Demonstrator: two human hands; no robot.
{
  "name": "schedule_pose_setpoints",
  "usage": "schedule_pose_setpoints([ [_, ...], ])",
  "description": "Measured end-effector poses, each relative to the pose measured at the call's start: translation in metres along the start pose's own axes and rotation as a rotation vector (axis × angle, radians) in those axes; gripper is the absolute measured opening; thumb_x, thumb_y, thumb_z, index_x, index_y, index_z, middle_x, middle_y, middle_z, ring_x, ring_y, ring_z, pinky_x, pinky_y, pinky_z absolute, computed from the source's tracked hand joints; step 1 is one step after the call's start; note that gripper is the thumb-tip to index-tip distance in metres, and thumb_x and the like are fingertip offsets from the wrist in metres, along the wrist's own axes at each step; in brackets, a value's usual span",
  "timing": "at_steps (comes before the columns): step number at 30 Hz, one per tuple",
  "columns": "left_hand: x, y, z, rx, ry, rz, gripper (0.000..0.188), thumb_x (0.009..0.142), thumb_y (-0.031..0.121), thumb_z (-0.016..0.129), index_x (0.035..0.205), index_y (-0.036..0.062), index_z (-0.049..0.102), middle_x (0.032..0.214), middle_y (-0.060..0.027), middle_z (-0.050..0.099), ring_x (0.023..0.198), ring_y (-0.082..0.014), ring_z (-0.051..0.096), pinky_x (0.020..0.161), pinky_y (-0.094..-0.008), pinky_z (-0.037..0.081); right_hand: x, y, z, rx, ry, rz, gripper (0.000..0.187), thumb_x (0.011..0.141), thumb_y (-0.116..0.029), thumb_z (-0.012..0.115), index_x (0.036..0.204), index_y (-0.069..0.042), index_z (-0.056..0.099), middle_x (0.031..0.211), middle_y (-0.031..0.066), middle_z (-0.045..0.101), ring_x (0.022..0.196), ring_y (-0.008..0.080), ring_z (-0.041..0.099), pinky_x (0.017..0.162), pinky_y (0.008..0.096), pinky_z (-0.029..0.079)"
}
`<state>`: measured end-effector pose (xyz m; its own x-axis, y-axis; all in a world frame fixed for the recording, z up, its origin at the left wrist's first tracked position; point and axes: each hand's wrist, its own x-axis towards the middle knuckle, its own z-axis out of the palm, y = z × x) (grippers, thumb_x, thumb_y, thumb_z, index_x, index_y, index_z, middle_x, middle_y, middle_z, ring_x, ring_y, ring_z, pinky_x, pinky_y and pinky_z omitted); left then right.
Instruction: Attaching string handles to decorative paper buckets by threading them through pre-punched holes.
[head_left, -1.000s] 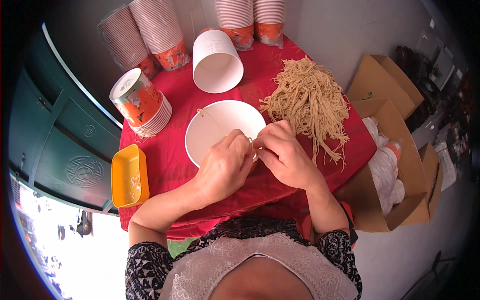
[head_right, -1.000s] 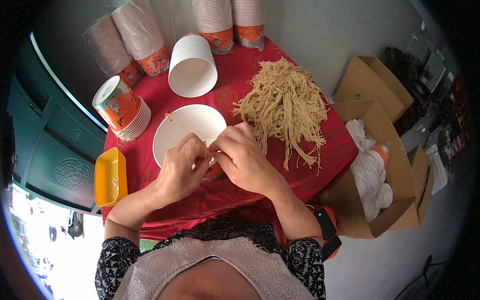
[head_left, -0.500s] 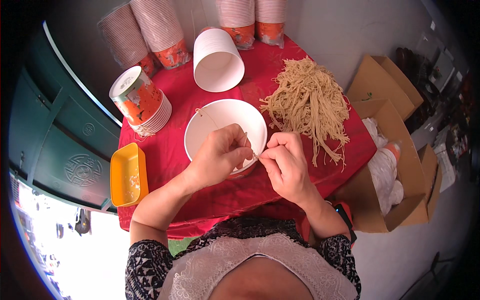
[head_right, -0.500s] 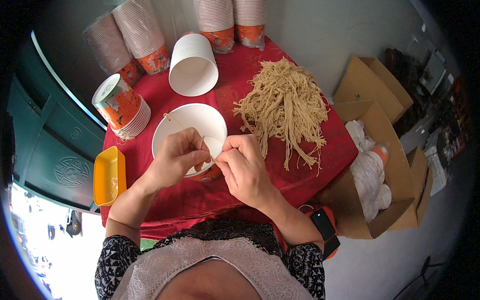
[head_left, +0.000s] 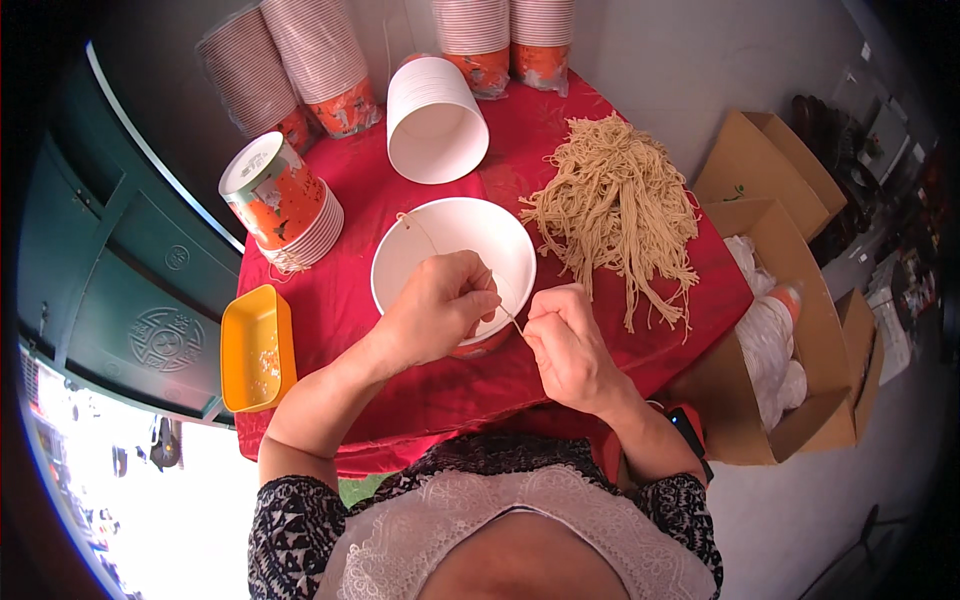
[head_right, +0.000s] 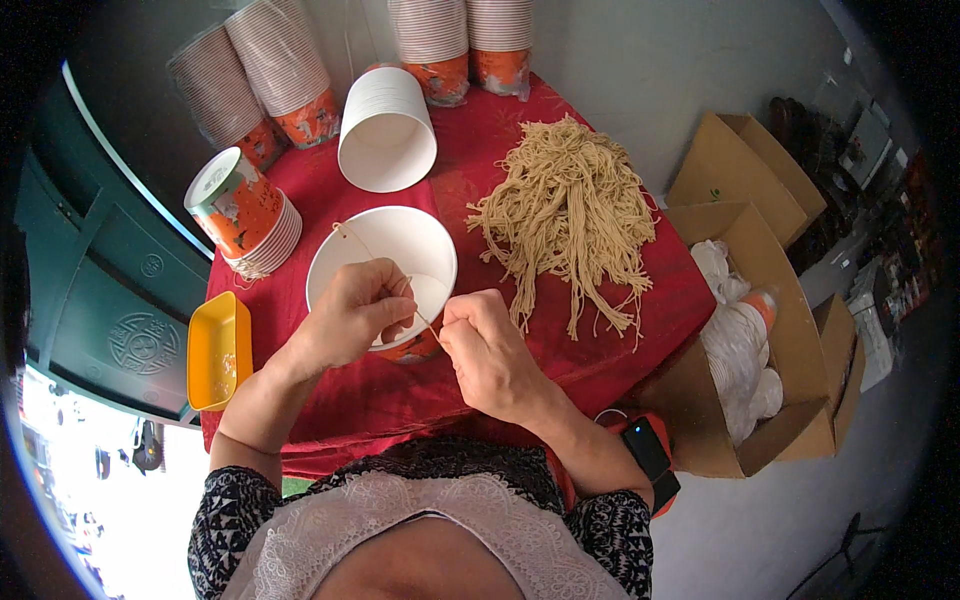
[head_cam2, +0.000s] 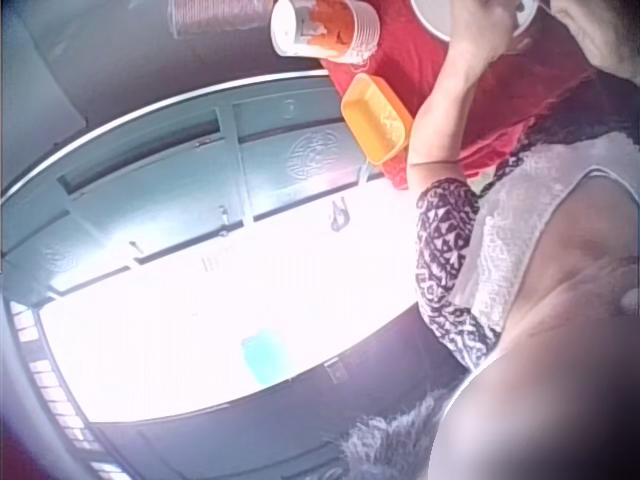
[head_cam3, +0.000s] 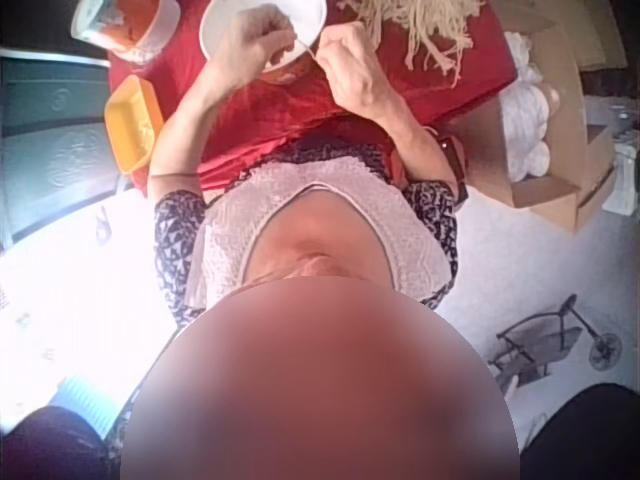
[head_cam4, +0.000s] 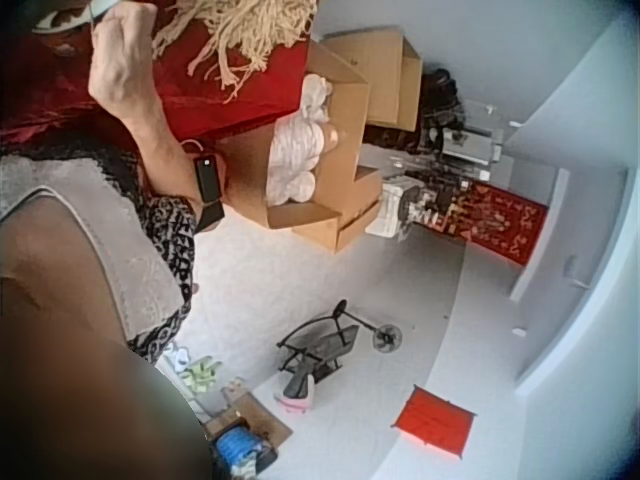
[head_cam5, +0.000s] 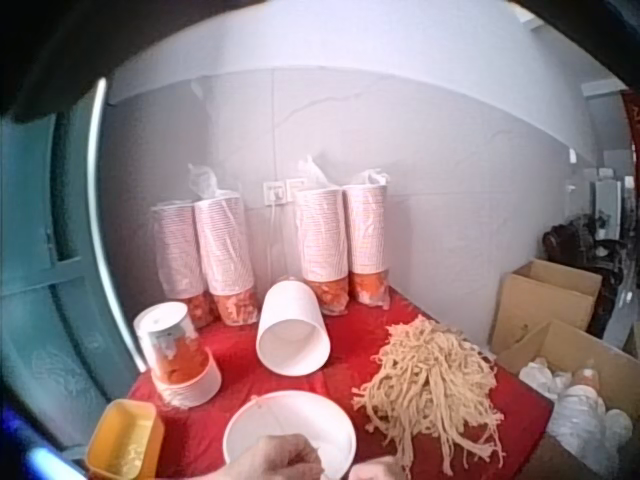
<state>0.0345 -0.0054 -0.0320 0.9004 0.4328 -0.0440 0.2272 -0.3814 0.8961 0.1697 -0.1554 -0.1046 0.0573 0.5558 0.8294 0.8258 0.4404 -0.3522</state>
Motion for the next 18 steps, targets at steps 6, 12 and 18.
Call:
schedule_pose_setpoints([
  [6,0.0,0.002,-0.007,0.007,0.051,0.095,0.01,0.089,0.006,0.065,0.088,-0.0037,0.063,0.071,-0.0051,0.063,0.063,-0.0102,0.057,0.056,-0.0269,0.046,0.009,-0.004,0.0,0.042,0.009,-0.002,0.018,0.079,0.011,0.067,0.089,0.003,0.054,0.108,0.0162,0.052,0.085,0.0252,0.056,0.072,0.0348,0.049],
  [12,-0.015,0.017,-0.01,0.167,0.077,0.172,0.013,0.089,0.009,0.067,0.091,-0.0037,0.067,0.074,-0.009,0.066,0.068,-0.0123,0.059,0.063,-0.0317,0.049,0.025,-0.011,0.001,0.137,-0.012,0.04,0.018,0.082,0.011,0.065,0.093,0.004,0.053,0.133,0.0267,0.049,0.081,0.0248,0.064,0.073,0.0368,0.054],
  [18,-0.029,0.022,-0.009,0.161,0.071,0.207,0.011,0.089,0.007,0.066,0.09,-0.0043,0.066,0.078,-0.0127,0.067,0.071,-0.0155,0.062,0.064,-0.0322,0.049,0.029,-0.01,0.012,0.206,-0.015,0.009,0.022,0.084,0.011,0.063,0.099,0.002,0.05,0.119,0.0245,0.06,0.083,0.0318,0.065,0.069,0.0392,0.055],
])
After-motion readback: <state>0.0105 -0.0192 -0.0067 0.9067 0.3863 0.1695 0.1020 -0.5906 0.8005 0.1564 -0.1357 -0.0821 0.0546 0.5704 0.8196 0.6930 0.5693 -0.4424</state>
